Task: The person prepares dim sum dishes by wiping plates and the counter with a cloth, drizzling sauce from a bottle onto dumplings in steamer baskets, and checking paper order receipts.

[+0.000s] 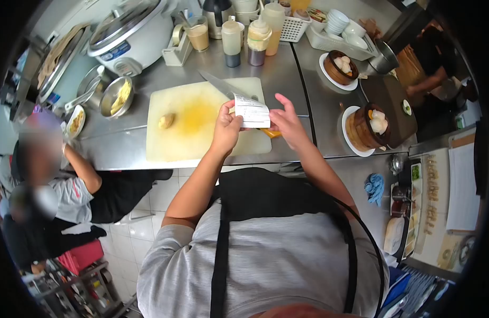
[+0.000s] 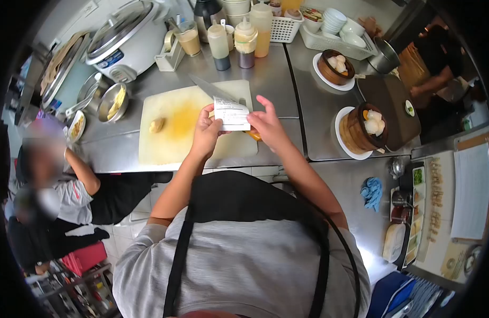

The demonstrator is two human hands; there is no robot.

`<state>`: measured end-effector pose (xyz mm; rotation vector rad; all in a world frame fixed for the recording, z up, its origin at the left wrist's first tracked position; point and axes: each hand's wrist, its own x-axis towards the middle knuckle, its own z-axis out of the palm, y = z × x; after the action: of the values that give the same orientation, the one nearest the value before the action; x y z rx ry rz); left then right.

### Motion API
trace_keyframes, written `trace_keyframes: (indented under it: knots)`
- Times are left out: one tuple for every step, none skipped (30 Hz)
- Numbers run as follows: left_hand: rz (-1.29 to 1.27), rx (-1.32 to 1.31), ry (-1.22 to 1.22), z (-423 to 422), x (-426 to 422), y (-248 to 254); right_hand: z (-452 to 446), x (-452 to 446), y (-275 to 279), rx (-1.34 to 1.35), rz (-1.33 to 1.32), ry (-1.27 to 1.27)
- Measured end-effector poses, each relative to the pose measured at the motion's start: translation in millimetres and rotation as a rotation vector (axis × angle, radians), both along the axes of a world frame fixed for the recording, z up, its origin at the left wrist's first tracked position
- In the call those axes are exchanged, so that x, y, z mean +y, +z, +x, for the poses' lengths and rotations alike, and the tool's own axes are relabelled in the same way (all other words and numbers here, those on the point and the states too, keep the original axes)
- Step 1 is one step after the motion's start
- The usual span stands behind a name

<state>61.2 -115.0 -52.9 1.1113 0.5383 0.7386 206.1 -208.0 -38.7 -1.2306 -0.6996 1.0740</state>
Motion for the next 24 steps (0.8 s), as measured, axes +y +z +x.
trace_keyframes:
  knots:
    - [0.006,0.016,-0.035,1.4,3.4,-1.2,-2.6,10.3,-1.8,-0.012,0.005,-0.030]
    - [0.014,0.030,-0.068,4.1,8.1,-2.5,-3.2,20.0,-6.5,-0.026,0.012,-0.058]
    - [0.055,0.061,-0.088,8.5,14.7,-4.9,-1.8,29.2,-12.1,-0.041,0.020,-0.086]
    - [0.097,0.091,-0.108,14.3,22.2,-8.8,2.1,37.9,-18.4,-0.074,0.053,-0.141]
    - [0.139,0.121,-0.127,20.5,29.1,-13.1,9.3,42.7,-23.5,-0.157,0.060,-0.173]
    - [0.223,0.122,-0.136,28.2,34.8,-18.5,18.1,44.8,-28.0,-0.240,0.064,-0.202]
    - [0.307,0.122,-0.142,38.3,40.3,-23.6,28.6,46.3,-33.8,-0.322,0.067,-0.228]
    - [0.391,0.122,-0.148,47.9,44.7,-23.9,40.2,46.8,-42.6,-0.365,0.072,-0.262]
    - [0.520,0.185,-0.164,57.2,48.3,-23.1,53.7,45.4,-49.1,-0.419,-0.001,-0.246]
    - [0.649,0.248,-0.181,66.0,49.8,-19.6,64.2,42.2,-50.5,-0.471,-0.078,-0.229]
    - [0.778,0.305,-0.191,78.2,52.6,-16.4,77.3,40.4,-49.4,-0.530,-0.152,-0.208]
    - [0.943,0.368,-0.201,87.8,57.6,-16.2,86.9,38.4,-49.1,-0.531,-0.167,-0.193]
    - [1.028,0.473,-0.217,97.9,59.1,-17.9,97.7,38.9,-51.7,-0.581,-0.214,-0.182]
    - [1.108,0.581,-0.232,106.7,58.1,-22.1,107.5,39.4,-58.9,-0.628,-0.263,-0.166]
    - [1.192,0.690,-0.241,116.1,58.3,-25.7,118.0,43.0,-64.5,-0.679,-0.305,-0.150]
    - [1.146,0.759,-0.247,124.0,58.9,-31.2,125.4,48.7,-69.5,-0.788,-0.318,-0.158]
    - [1.151,0.817,-0.249,130.3,60.0,-38.4,129.4,53.8,-76.7,-0.893,-0.333,-0.167]
    - [1.151,0.880,-0.262,139.1,59.1,-48.1,136.1,54.6,-87.4,-0.987,-0.357,-0.174]
    - [1.152,0.941,-0.268,142.7,58.9,-50.8,137.4,56.8,-87.8,-0.992,-0.427,-0.158]
    - [1.178,0.965,-0.253,145.3,58.0,-54.2,138.3,58.3,-88.5,-0.994,-0.500,-0.140]
    - [1.203,0.990,-0.241,146.8,56.6,-58.1,137.9,58.8,-89.6,-0.994,-0.574,-0.121]
    - [1.226,1.015,-0.231,147.4,54.1,-60.2,135.8,57.1,-90.5,-1.110,-0.533,-0.173]
    - [1.253,1.043,-0.215,148.5,52.9,-62.2,133.3,53.6,-91.3,-1.227,-0.490,-0.225]
    - [1.278,1.070,-0.200,149.8,53.8,-63.4,131.6,50.2,-94.1,-1.345,-0.447,-0.276]
